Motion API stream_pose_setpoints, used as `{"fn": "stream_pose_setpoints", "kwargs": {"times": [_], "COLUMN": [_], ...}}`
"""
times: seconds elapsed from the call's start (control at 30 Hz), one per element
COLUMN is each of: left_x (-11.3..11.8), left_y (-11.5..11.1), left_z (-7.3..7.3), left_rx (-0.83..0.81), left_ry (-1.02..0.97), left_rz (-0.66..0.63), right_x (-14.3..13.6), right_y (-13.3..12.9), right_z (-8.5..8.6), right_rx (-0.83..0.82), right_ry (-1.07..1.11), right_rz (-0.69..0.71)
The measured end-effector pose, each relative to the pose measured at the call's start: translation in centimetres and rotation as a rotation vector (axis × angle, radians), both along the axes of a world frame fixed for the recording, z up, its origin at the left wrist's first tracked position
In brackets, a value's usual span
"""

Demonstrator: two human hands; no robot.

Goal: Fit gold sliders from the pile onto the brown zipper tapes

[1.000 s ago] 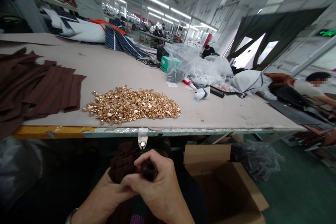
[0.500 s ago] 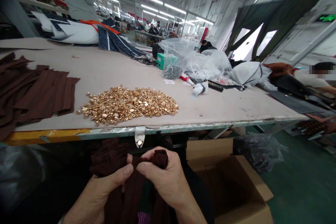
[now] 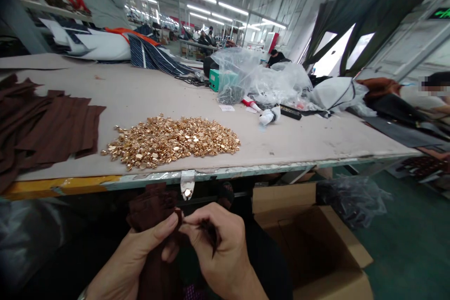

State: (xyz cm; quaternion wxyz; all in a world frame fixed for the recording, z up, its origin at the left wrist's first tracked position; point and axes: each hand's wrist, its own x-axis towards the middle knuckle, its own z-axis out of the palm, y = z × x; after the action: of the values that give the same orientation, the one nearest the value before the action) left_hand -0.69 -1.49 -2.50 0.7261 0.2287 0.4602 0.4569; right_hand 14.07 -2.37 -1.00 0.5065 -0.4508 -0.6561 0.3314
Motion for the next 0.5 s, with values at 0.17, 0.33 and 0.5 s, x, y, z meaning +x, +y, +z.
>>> {"fn": "stream_pose_setpoints", "kwargs": {"times": [0.17, 0.33, 0.5], "left_x": [0.1, 0.3, 0.4], "left_y": [-0.2, 0.0, 0.3], "left_z": [0.3, 0.7, 0.9], "left_rx": [-0.05, -0.028, -0.05], "left_ry": [-0.035, -0.033, -0.105], "left_rz": [0.047, 0.087, 0.103], "right_x": [-0.7, -1.0, -1.1], "right_y": [0.4, 0.6, 0.8], "right_z": [-0.1, -0.6, -1.0], "right_rx": [-0.277, -0.186, -0.216], "right_ry": [0.143, 0.152, 0.333], "right_rz": [-0.033, -0.02, 0.019]}}
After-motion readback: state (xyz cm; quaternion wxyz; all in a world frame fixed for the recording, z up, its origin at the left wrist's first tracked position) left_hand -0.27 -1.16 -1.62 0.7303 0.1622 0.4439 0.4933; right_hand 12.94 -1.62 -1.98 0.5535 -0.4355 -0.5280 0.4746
